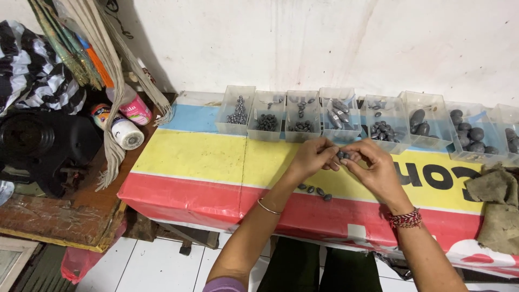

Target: Sorting lead fishing weights by size and shape into a multi-compartment plastic organizer.

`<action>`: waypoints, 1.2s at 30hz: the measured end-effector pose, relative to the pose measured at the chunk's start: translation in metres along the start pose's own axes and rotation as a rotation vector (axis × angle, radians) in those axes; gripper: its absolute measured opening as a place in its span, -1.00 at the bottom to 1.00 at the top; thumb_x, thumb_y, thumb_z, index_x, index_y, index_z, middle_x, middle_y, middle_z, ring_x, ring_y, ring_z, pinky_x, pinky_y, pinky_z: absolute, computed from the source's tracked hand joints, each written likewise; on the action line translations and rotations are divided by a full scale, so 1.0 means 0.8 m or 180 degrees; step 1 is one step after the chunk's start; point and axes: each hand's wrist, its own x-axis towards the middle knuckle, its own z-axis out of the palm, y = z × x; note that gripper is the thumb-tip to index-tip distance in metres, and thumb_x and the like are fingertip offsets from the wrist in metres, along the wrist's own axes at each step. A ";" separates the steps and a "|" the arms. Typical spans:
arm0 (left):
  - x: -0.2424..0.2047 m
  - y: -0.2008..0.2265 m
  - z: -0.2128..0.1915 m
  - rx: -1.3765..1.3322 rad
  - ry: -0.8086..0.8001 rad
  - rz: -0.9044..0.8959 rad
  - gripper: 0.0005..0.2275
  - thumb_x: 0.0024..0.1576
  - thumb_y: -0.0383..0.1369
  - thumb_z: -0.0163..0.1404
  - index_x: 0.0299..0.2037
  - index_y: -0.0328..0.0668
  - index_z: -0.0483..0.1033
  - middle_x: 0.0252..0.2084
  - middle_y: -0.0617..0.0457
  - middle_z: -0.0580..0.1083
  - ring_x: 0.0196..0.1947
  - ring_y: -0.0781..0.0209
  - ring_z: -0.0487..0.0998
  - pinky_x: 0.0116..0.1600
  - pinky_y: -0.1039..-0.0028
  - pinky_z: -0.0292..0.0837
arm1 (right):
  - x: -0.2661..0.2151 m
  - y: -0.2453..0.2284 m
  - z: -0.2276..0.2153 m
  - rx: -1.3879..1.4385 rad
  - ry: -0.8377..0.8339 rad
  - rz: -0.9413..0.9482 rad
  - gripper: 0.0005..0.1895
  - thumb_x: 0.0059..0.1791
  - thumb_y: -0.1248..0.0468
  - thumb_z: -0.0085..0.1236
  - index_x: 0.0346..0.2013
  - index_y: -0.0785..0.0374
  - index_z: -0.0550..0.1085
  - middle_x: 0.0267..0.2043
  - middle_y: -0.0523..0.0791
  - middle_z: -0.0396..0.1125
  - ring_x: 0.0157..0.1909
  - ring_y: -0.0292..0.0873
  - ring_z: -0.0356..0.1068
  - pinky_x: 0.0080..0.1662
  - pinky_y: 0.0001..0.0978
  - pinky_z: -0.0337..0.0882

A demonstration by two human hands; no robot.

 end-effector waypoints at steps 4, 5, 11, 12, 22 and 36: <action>-0.015 0.029 0.010 0.0435 -0.0042 0.0055 -0.79 0.27 -0.45 -0.06 -0.05 -0.54 0.47 -0.37 -0.34 0.58 -0.45 -0.01 0.68 -0.35 0.44 0.62 | -0.002 0.012 0.003 -0.0175 0.0037 -0.0031 -0.73 -0.15 0.56 0.34 -0.16 0.40 0.59 -0.38 0.04 0.35 -0.32 -0.08 0.43 -0.18 -0.27 0.48; -0.015 0.031 0.012 0.0541 -0.0051 0.0080 -0.78 0.29 -0.43 -0.06 -0.02 -0.53 0.48 -0.36 -0.31 0.59 -0.44 0.01 0.69 -0.35 0.42 0.63 | -0.002 0.016 0.001 -0.0234 0.0046 -0.0019 -0.74 -0.15 0.56 0.33 -0.18 0.38 0.59 -0.39 0.03 0.34 -0.32 -0.10 0.42 -0.18 -0.27 0.47; -0.010 0.027 0.010 0.0824 -0.0124 0.0250 -0.75 0.31 -0.40 -0.06 0.05 -0.51 0.48 -0.30 -0.30 0.59 -0.37 -0.01 0.70 -0.26 0.34 0.66 | -0.002 0.014 0.001 -0.0190 0.0031 0.0159 -0.74 -0.15 0.57 0.31 -0.19 0.39 0.57 -0.41 0.05 0.33 -0.34 -0.11 0.38 -0.18 -0.23 0.48; -0.008 0.022 0.006 0.0918 -0.0150 0.0307 -0.75 0.32 -0.40 -0.05 0.06 -0.52 0.47 -0.29 -0.31 0.58 -0.34 -0.04 0.71 -0.22 0.31 0.66 | 0.000 0.012 0.003 -0.0196 -0.0008 0.0193 -0.73 -0.15 0.57 0.31 -0.17 0.41 0.55 -0.42 0.06 0.32 -0.34 -0.09 0.37 -0.20 -0.18 0.48; -0.014 0.058 -0.031 0.0817 0.1512 0.0931 -0.84 0.34 -0.36 -0.09 0.01 -0.16 0.52 -0.30 -0.06 0.63 -0.37 0.23 0.66 -0.25 0.44 0.58 | 0.009 0.097 -0.052 -0.1425 0.0853 -0.0127 -0.75 -0.08 0.54 0.42 -0.13 0.40 0.58 -0.32 0.10 0.39 -0.24 0.16 0.46 -0.18 -0.15 0.48; 0.034 -0.052 -0.025 0.4760 0.0586 0.0616 -0.77 0.22 -0.47 -0.07 0.06 -0.35 0.46 0.03 -0.28 0.43 -0.08 -0.23 0.51 -0.19 0.08 0.54 | 0.007 0.102 -0.063 -0.1767 0.0805 -0.0343 -0.85 0.10 0.52 0.35 -0.19 0.45 0.48 -0.14 0.11 0.34 -0.11 0.03 0.31 -0.10 -0.21 0.44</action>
